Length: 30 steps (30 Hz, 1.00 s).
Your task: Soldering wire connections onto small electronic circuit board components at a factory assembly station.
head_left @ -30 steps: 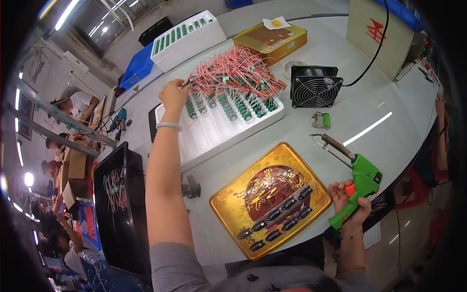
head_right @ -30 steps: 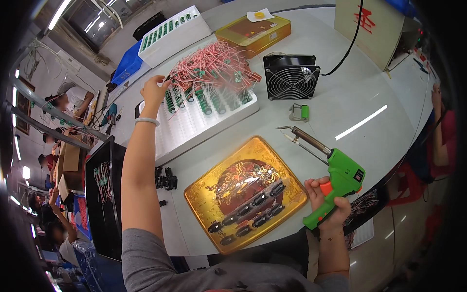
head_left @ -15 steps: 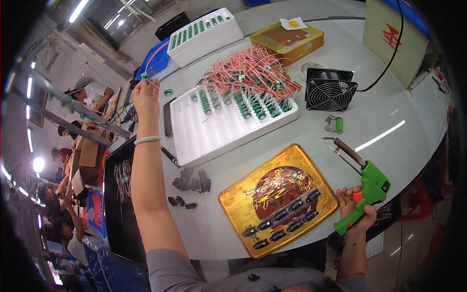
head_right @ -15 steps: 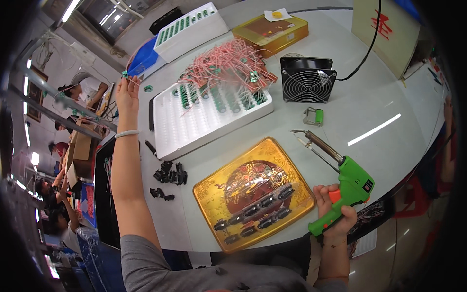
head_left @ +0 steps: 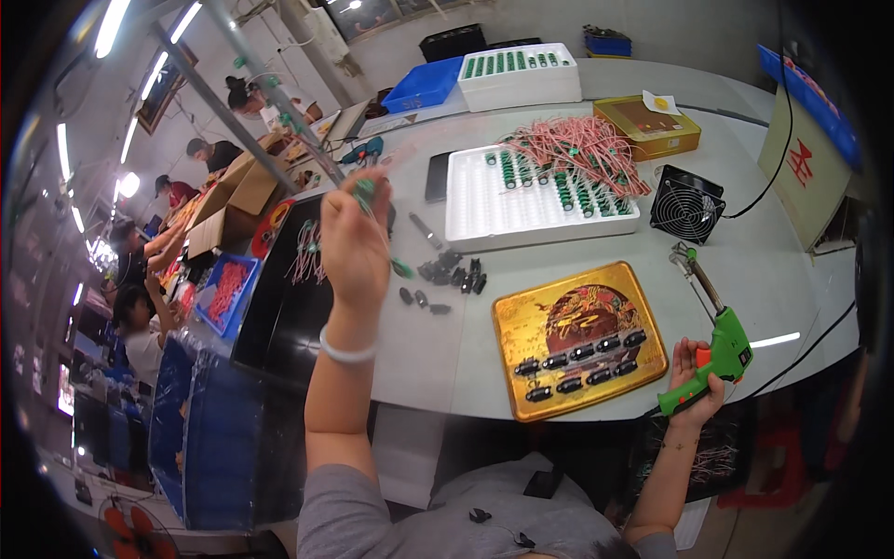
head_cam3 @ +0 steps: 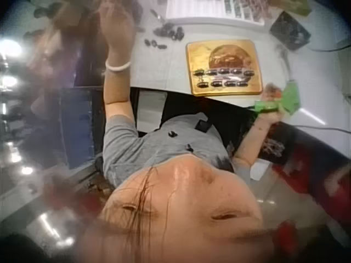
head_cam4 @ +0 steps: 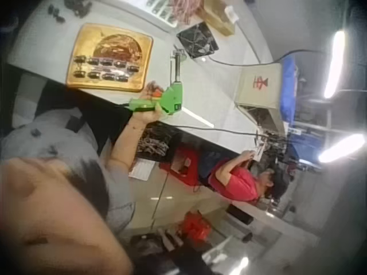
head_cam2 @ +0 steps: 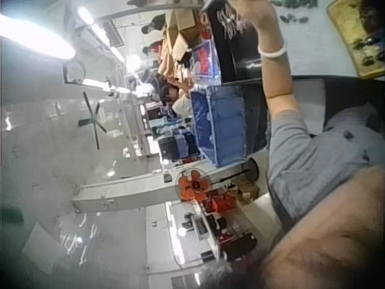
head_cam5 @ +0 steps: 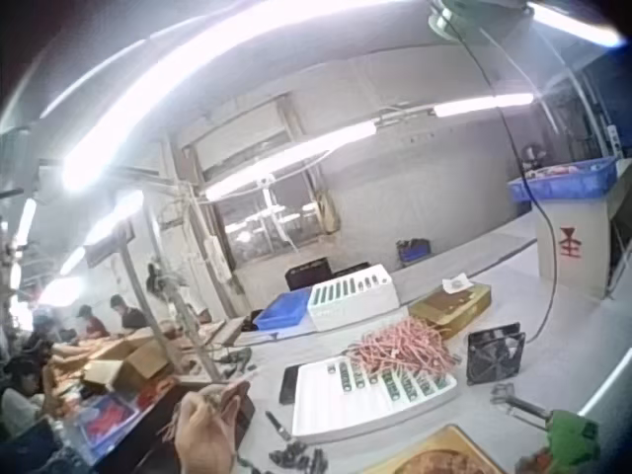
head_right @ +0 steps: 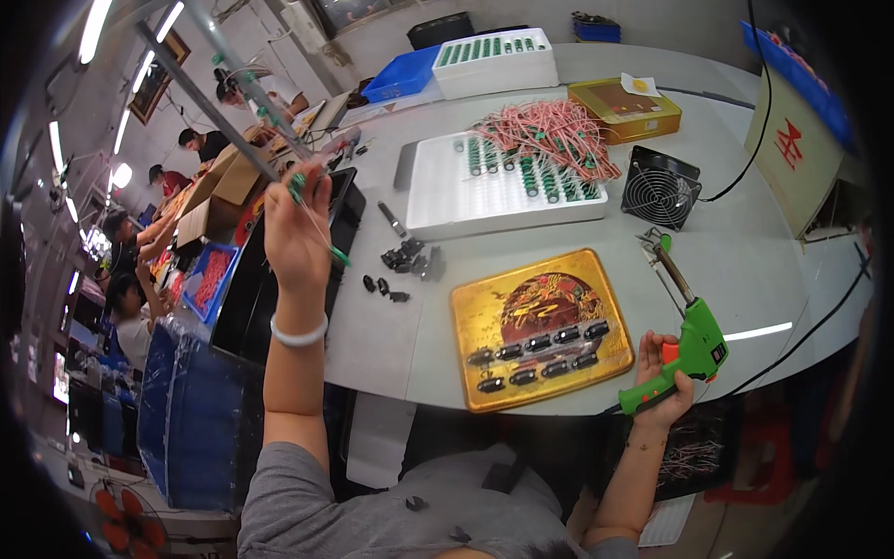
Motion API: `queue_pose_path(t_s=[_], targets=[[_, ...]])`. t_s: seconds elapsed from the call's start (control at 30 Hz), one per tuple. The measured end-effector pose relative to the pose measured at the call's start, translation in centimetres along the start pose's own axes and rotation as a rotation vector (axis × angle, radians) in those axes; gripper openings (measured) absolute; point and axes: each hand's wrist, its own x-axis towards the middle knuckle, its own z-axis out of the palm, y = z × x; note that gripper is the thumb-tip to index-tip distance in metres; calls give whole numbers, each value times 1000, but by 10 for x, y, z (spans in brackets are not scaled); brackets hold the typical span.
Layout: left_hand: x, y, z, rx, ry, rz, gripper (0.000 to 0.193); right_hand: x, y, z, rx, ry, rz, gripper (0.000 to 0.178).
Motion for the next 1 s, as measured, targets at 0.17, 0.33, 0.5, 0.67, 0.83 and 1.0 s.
queue_pose_path(t_s=[0.17, 0.33, 0.5, 0.67, 0.83, 1.0], targets=[[-98, 39, 27, -17, -132, -264, 8, -31, -32, 32, -115, 99, 61, 57], [-161, 50, 59, -71, -225, -575, 9, -55, -41, 81, -56, -142, 38, 56], [-203, 25, 69, -261, -229, -692, 11, -82, -13, 126, -256, -201, 172, 53], [-226, 10, 76, -377, -183, -748, 7, -103, 6, 144, -496, -238, 187, 49], [-236, 9, 78, -459, -171, -787, 8, -109, 18, 142, -810, -190, 115, 54], [-240, 12, 84, -458, -115, -831, 14, -112, 23, 140, -1002, -222, 60, 56]])
